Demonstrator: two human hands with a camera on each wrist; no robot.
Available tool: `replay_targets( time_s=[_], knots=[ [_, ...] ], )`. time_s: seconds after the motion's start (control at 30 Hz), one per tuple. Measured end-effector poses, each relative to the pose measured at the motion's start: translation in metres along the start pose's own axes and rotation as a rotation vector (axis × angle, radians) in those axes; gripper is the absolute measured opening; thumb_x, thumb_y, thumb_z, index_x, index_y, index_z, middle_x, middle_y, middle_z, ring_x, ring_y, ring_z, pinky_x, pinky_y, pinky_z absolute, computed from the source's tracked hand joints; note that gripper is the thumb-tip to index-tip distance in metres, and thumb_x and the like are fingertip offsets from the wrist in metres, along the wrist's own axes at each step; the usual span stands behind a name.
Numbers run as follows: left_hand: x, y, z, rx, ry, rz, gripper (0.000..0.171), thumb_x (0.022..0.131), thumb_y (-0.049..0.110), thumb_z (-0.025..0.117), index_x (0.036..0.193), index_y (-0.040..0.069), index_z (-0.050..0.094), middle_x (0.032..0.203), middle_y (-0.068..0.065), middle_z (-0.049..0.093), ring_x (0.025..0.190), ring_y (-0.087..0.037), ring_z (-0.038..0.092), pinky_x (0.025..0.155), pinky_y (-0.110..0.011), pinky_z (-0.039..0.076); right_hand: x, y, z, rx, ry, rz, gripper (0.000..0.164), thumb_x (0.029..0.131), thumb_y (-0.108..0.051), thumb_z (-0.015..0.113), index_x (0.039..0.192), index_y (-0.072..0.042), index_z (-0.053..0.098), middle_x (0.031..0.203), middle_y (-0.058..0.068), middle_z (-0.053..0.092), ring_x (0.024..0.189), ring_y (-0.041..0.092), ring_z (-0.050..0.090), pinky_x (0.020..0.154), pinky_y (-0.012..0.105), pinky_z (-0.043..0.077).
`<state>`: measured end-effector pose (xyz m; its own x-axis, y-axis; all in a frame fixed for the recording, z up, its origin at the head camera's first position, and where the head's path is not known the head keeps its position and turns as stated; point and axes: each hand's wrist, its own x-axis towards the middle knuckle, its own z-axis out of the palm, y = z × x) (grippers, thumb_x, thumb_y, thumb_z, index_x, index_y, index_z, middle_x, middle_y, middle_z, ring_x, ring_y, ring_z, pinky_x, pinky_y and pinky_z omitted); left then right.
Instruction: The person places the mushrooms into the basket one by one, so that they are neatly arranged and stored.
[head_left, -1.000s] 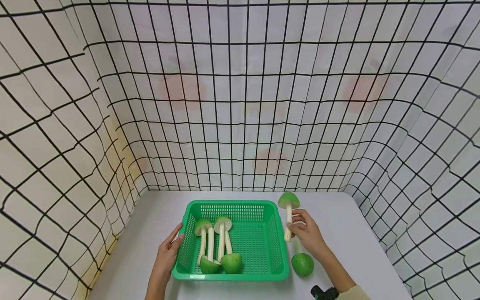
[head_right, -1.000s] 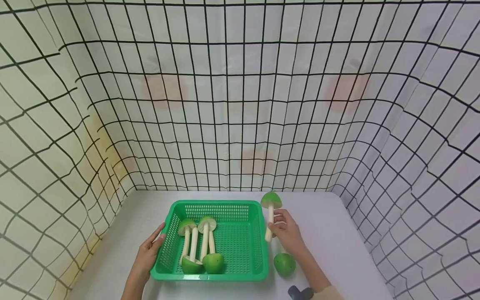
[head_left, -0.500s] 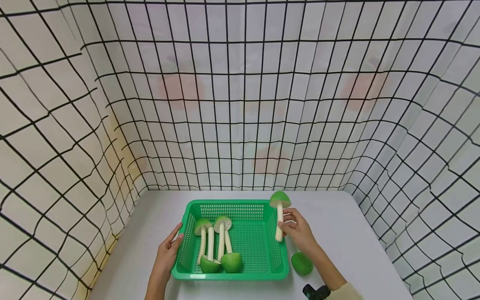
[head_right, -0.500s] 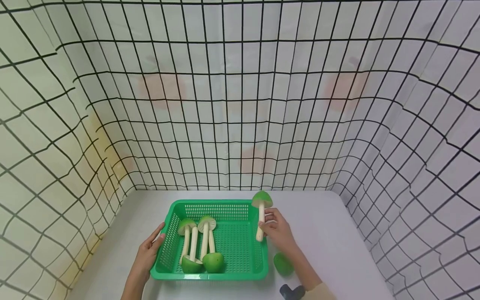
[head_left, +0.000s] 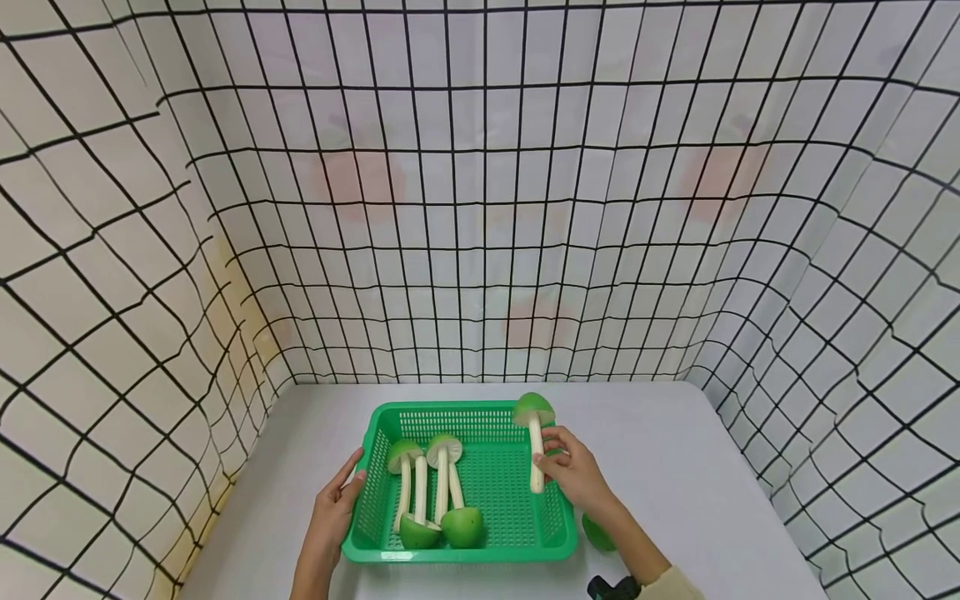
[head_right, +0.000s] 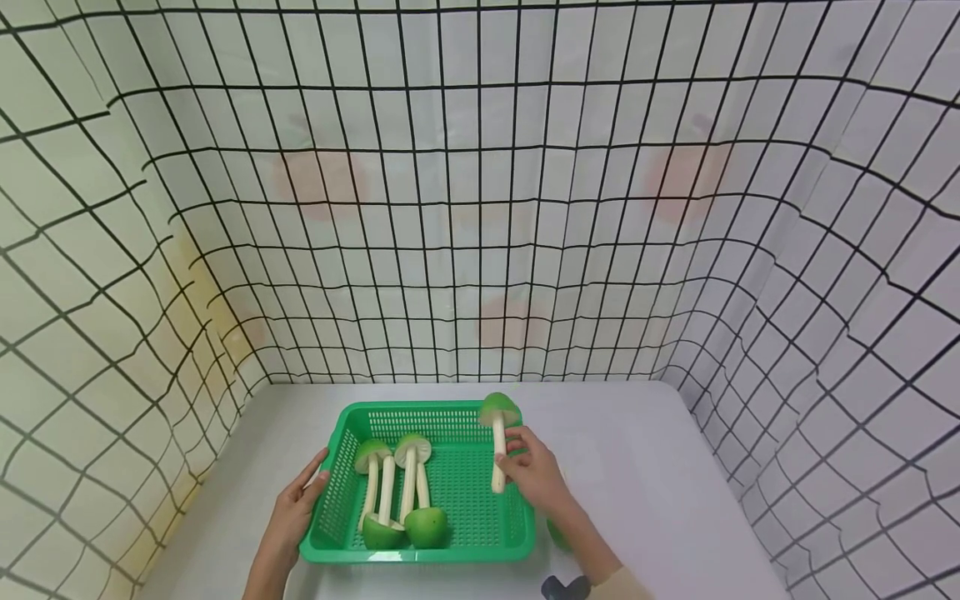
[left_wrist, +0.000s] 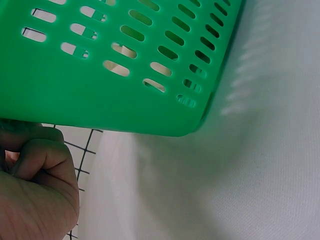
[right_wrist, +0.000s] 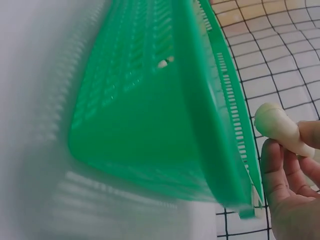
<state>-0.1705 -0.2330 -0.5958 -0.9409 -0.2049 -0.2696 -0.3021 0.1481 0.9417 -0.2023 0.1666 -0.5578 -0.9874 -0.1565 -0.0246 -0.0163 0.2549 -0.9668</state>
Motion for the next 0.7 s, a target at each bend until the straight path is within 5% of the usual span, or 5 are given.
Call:
replay_targets(
  time_s=[0.7],
  knots=[
    [0.001,-0.001,0.000,-0.007,0.001,0.002,0.054,0.107,0.043,0.054,0.159,0.033,0.041,0.155,-0.017,0.049,0.115,-0.022,0.064,0.083,-0.030,0.052,-0.001,-0.005,0.041,-0.004,-0.091,-0.027,0.040,0.102,-0.012,0.065,0.139,-0.002,0.053,0.118,0.019,0.059,0.087,0.020,0.067,0.074,0.046,0.059]
  ],
)
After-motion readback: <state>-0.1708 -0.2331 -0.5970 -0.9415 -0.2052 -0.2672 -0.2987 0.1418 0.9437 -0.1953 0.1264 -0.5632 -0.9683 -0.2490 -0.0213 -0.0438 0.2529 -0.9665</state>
